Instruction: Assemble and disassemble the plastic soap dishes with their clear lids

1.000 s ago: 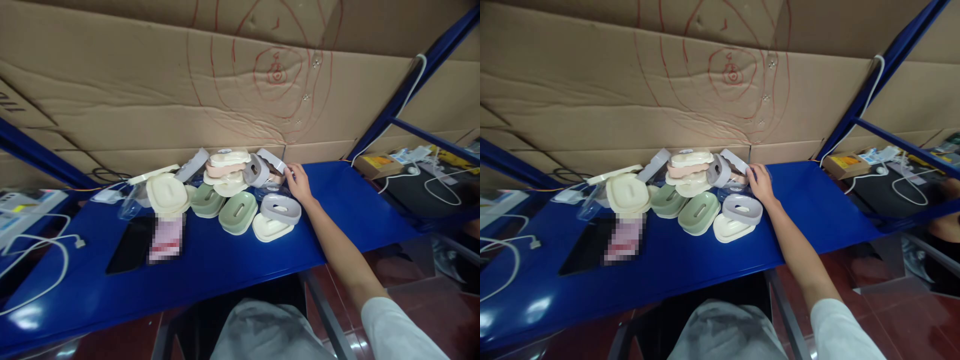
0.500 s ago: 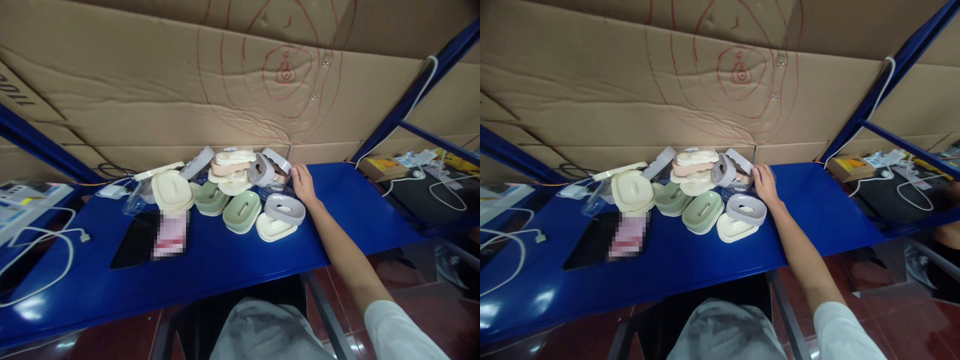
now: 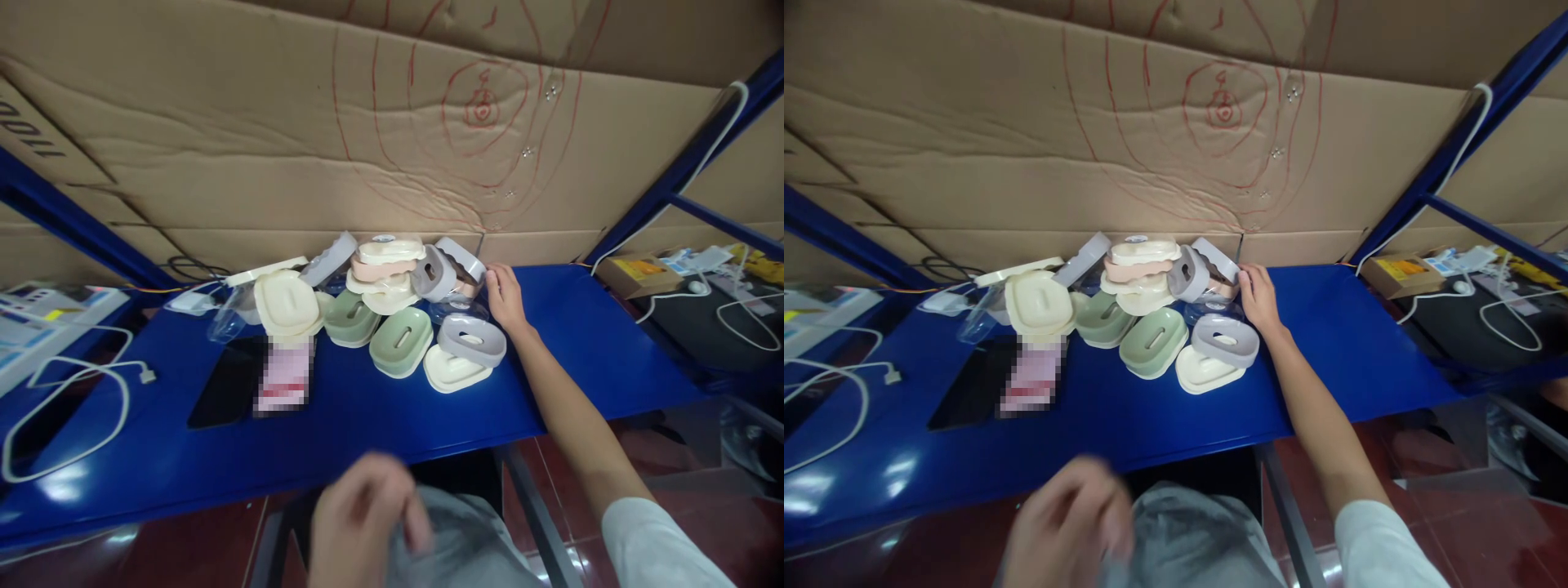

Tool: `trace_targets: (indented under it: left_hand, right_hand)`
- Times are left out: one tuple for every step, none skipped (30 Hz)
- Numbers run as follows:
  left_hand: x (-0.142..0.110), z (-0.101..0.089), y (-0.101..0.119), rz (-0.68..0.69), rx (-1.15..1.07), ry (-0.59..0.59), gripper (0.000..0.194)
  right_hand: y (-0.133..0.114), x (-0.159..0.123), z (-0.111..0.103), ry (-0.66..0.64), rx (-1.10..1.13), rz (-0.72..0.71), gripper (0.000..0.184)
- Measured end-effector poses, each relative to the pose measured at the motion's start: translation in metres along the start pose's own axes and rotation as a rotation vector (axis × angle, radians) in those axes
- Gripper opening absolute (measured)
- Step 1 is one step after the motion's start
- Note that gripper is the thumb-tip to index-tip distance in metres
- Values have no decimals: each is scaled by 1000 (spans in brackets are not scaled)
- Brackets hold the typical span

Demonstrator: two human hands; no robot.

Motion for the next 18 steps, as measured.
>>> trace_targets:
  left_hand:
    - [19,4,-3,-27,-42,2,34]
    - [37,9,-6,-60,-94,-1,39]
    - [54,15,-9,-97,-148,-14,46]
    - [68,21,-12,-136,-194,-33,52]
    - [80,28,-15,-173,-221,-60,57]
    - [89,33,-17,-206,-224,-90,62]
    - [97,38,-19,-230,-205,-122,67]
    - [103,42,-20,-244,-168,-153,70]
    - [109,44,-21,-251,-117,-184,72]
    - [114,46,-22,-254,-61,-215,73]
    - [119,46,-22,-262,-8,-247,74]
    - [124,46,-23,-281,35,-276,75]
    - [129,46,-24,-312,66,-301,77]
    - [133,46,-25,-351,84,-324,79]
    - [137,45,-26,-391,94,-346,82]
    - [140,45,-26,-424,100,-365,84]
    - [143,44,-25,-446,105,-385,83]
    - [145,44,-24,-456,109,-407,80]
  right_hand:
    - [0,0,0,-2,1,-2,56]
    - [0,0,1,-3,1,-4,56]
    - [-1,0,1,-6,1,-7,56]
    - [-1,0,1,-8,0,-10,55]
    - [-2,0,2,-11,-1,-13,55]
    - [-2,0,2,-14,-4,-16,55]
    - [-3,0,2,-17,-9,-19,55]
    - [-3,0,2,-22,-15,-21,55]
    - [-4,0,2,-27,-22,-22,55]
    - [-4,0,2,-32,-30,-22,55]
    - [-4,0,2,-38,-38,-22,55]
    - [-5,0,1,-43,-47,-20,55]
    - [-5,0,1,-48,-56,-17,55]
    - [-5,0,0,-51,-66,-11,55]
    - [-5,1,-1,-51,-75,-3,54]
    - [-4,1,-3,-46,-86,9,53]
    - [-4,1,-5,-37,-96,24,53]
    - [-3,1,-8,-27,-106,41,53]
Point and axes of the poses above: each hand's wrist, its own x-axis towards the middle knuckle, its own z-axis out of the palm, y = z × x, the point moved 7 cm from there along x, towards the middle knuckle, and after that the axes turned 15 degrees about -x, right-handed, at the moved point
